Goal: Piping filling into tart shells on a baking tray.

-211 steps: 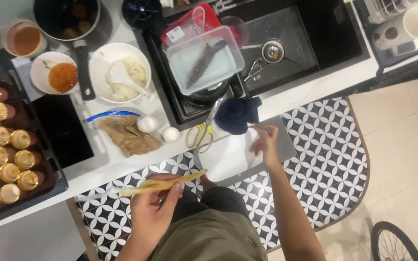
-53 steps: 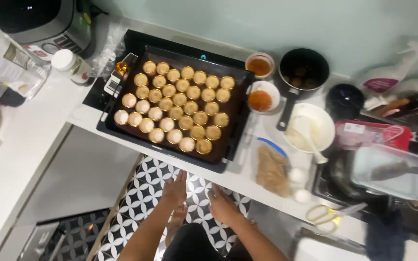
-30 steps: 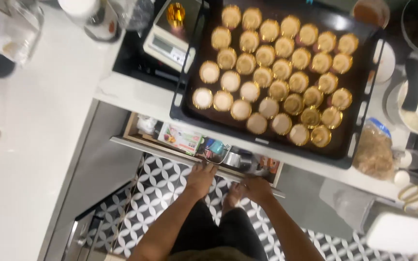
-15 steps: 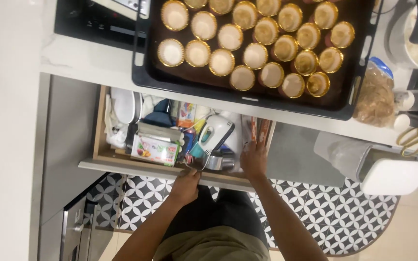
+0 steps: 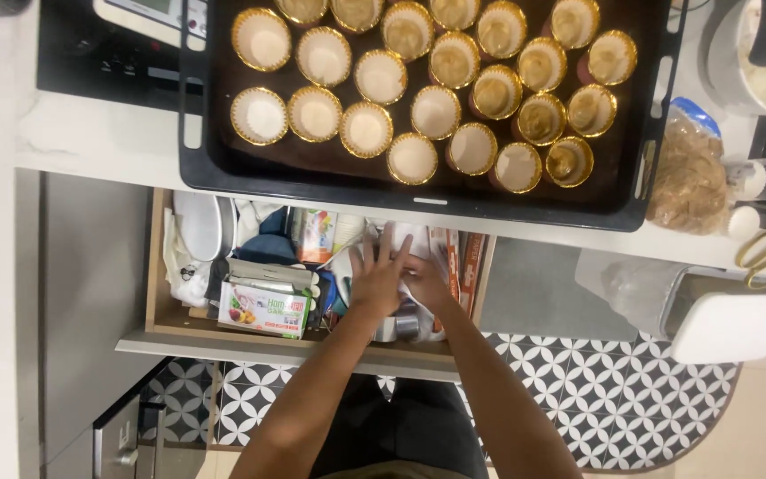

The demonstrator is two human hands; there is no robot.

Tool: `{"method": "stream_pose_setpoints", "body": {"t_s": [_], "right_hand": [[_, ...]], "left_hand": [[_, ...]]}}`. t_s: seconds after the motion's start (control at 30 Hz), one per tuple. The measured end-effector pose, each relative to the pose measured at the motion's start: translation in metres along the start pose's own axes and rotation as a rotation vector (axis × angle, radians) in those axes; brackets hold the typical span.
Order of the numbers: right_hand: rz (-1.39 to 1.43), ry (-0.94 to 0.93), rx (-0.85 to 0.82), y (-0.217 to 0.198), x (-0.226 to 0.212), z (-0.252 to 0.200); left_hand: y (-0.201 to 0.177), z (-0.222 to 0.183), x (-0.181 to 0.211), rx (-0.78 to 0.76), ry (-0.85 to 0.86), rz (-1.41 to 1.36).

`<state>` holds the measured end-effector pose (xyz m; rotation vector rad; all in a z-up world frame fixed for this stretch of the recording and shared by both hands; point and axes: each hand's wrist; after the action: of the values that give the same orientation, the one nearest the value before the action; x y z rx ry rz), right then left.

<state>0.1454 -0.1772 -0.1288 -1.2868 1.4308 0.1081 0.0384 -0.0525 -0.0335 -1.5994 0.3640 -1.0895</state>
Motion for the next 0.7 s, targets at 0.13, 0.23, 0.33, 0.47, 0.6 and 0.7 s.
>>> {"method": "stream_pose_setpoints", "body": {"t_s": [0.13,0.23,0.33,0.47,0.6,0.7], "right_hand": [[-0.081,0.064,-0.005,-0.004,-0.046,0.002],[-0.576,-0.245,0.128,-0.005,-0.05,-0.01],[-0.673,-0.41,0.129,0.003,-0.015,-0.005],[-0.625,-0.346,0.069,-0.006,-0.014,-0.006],[-0.4,-0.343,0.162,-0.014,-0.013,-0.01],[-0.242,-0.283,0.2,-0.02,-0.028,-0.012]], "left_hand": [[0.029,0.006,-0.029,-0.36,-0.068,0.167],[0.004,-0.004,-0.04,-0.448,-0.12,0.307],[0.019,-0.025,-0.06,-0.374,-0.165,0.491],[0.02,-0.056,-0.07,-0.089,0.168,0.524],[0.018,-0.057,-0.047,0.01,-0.041,-0.092],[0.063,-0.062,-0.044,0.043,-0.373,-0.54]]}}
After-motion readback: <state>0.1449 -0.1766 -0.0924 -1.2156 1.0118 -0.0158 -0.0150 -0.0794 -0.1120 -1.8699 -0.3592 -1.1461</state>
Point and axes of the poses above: each hand's wrist, its own z-axis towards the middle knuckle, its own y-axis out of the palm, x = y × z, and after that the axes turned 12 degrees about x, right-handed
